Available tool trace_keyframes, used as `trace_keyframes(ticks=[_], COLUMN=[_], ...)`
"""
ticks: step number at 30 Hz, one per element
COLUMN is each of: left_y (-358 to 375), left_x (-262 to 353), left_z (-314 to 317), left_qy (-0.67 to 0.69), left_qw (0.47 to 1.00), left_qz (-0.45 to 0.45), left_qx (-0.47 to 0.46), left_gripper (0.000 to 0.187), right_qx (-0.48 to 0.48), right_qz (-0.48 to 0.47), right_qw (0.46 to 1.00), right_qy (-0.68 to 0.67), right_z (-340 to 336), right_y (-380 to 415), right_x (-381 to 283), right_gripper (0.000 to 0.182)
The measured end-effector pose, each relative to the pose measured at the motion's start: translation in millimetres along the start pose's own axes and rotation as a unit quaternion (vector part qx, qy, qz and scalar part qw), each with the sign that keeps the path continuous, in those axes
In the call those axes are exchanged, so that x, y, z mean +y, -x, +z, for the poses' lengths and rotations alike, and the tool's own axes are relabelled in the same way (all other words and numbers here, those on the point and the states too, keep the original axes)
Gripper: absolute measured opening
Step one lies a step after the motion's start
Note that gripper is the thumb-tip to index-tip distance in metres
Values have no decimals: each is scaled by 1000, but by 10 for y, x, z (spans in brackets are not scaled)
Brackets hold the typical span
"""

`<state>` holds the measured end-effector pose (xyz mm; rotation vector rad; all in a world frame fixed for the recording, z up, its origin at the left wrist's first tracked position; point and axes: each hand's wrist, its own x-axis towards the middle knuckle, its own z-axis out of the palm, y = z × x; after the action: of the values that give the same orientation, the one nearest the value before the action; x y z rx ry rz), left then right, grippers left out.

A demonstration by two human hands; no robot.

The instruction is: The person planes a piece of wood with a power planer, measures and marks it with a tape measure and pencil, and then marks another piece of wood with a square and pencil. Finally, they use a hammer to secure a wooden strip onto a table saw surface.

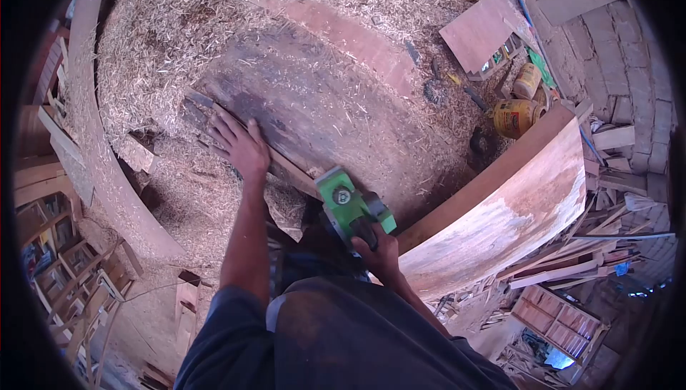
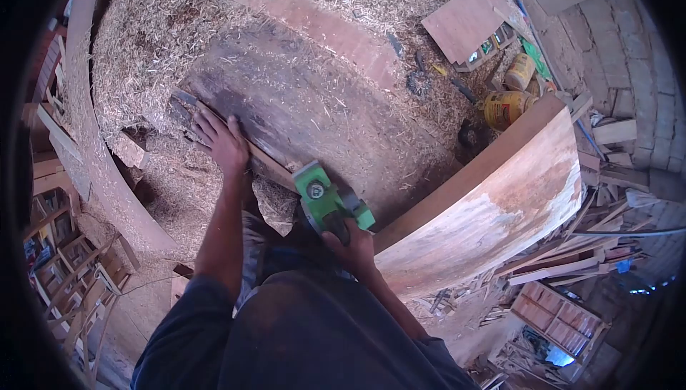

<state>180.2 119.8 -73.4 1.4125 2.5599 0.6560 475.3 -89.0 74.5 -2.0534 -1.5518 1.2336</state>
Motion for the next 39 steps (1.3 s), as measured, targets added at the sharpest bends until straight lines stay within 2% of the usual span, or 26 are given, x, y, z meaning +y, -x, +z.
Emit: trace_keyframes(ticks=[4, 7, 13, 17, 21, 22, 25, 28, 29, 30, 32, 35, 36, 38, 39], left_y=[-268, -293, -348, -368, -505, -561, -531, -363, -252, -173, -35, 55, 52, 41, 44], left_x=[-212, -209, -207, -271, -424, -490, -867, -1451, -1629, -1769, -1926, -1905, -1833, -1562, -1405], left_z=[63, 56, -6, -48, -363, -517, -652, -593, -575, -582, -583, -528, -526, -444, -396], left_qy=[-29, -26, -35, -22, 52, 85, 196, 159, 143, 133, 114, 103, 106, 89, 80], left_qw=[998, 999, 998, 997, 989, 984, 975, 975, 972, 972, 971, 973, 972, 986, 991], left_qz=[49, 45, 37, 53, 66, 52, -60, -127, -150, -151, -152, -139, -140, -110, -97], left_qx=[2, -10, -40, -46, -123, -148, -87, -92, -111, -125, -148, -150, -155, -86, -50], left_gripper=[80, 80, 80, 81, 77, 75, 73, 73, 72, 72, 70, 68, 70, 72, 73], right_qx=[-42, -51, -65, -39, -19, -10, 30, 38, 4, -29, 41, 15, 4, -7, -4], right_qz=[-39, -40, -34, -85, -114, -124, -218, -251, -223, -194, -287, -270, -275, -286, -255], right_qw=[995, 997, 995, 993, 992, 991, 974, 966, 974, 980, 951, 959, 960, 958, 967], right_qy=[81, 50, 66, 78, 53, 50, 57, 48, 39, 31, 105, 89, 55, -15, -15], right_z=[121, 147, 258, 361, 634, 732, 1058, 1344, 1388, 1433, 1650, 1841, 1795, 1552, 1405], right_y=[-221, -330, -621, -825, -1204, -1320, -1759, -2165, -2251, -2356, -2598, -2860, -2823, -2663, -2538], right_x=[11, -77, -305, -641, -1133, -1262, -1655, -2123, -2360, -2605, -2867, -3163, -3109, -2855, -2620], right_gripper=[62, 63, 56, 53, 48, 47, 39, 38, 40, 43, 49, 52, 50, 46, 48])
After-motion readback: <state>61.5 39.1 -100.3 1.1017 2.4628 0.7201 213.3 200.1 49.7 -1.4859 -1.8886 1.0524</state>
